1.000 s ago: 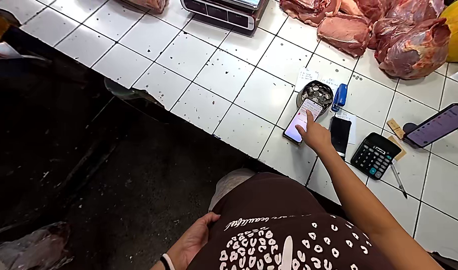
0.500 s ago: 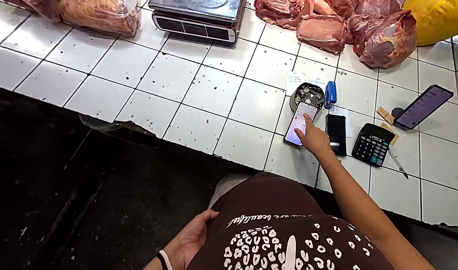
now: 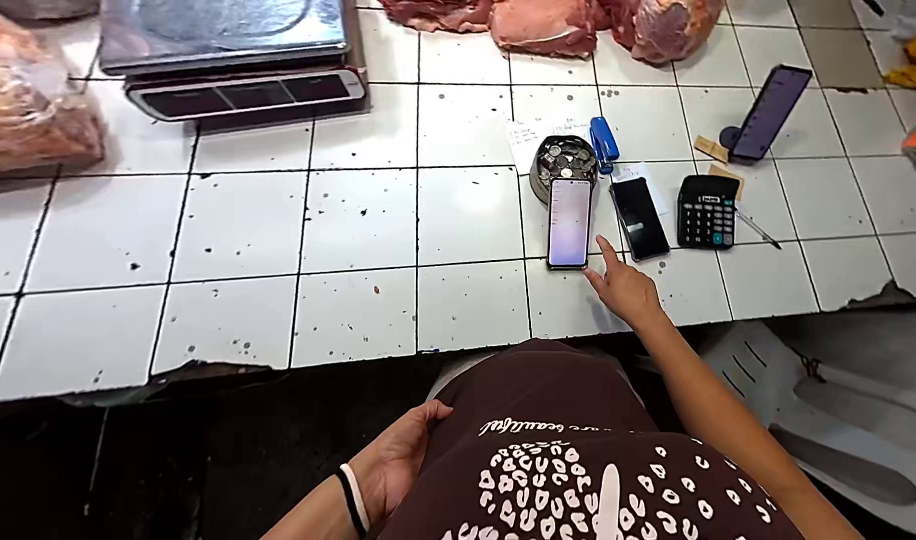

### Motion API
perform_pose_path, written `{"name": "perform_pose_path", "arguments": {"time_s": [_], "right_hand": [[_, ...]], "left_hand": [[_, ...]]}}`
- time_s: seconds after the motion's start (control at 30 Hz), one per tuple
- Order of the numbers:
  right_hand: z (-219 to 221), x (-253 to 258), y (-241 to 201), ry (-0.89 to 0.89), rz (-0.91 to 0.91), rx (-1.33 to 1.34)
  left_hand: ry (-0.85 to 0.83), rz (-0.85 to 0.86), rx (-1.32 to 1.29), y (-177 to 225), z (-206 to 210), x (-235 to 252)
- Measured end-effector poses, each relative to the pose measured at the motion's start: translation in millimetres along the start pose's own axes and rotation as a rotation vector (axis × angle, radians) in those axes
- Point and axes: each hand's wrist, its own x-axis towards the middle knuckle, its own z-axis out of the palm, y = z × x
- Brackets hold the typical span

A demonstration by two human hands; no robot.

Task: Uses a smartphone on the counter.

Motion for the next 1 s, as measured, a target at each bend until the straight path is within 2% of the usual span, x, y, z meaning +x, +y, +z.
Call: {"name": "perform_pose_path", "arguments": {"time_s": [0.2,0.37,0.7,1.0], "right_hand": [[11.7,-24.7,10.7,-0.076,0.134,0.004],[20.5,-29.8,19.5,-0.244,0.226,-0.022],[8.9,-18.2,0.4,-0.376,0.147,-0.232],[-26.6,16.6,-10.9,-0.523,-0.097,-0.548]], "left_hand": [[0.006,-0.056,0.175,21.9,11.3,2.2],[0.006,-0.073,0.225,25.9,17.9,2.7],[-0.037,-0.046,0.052,0.4,19.0,3.6],[-0.038,0.030,-0.185,-62.8,41.9,2.2]]}}
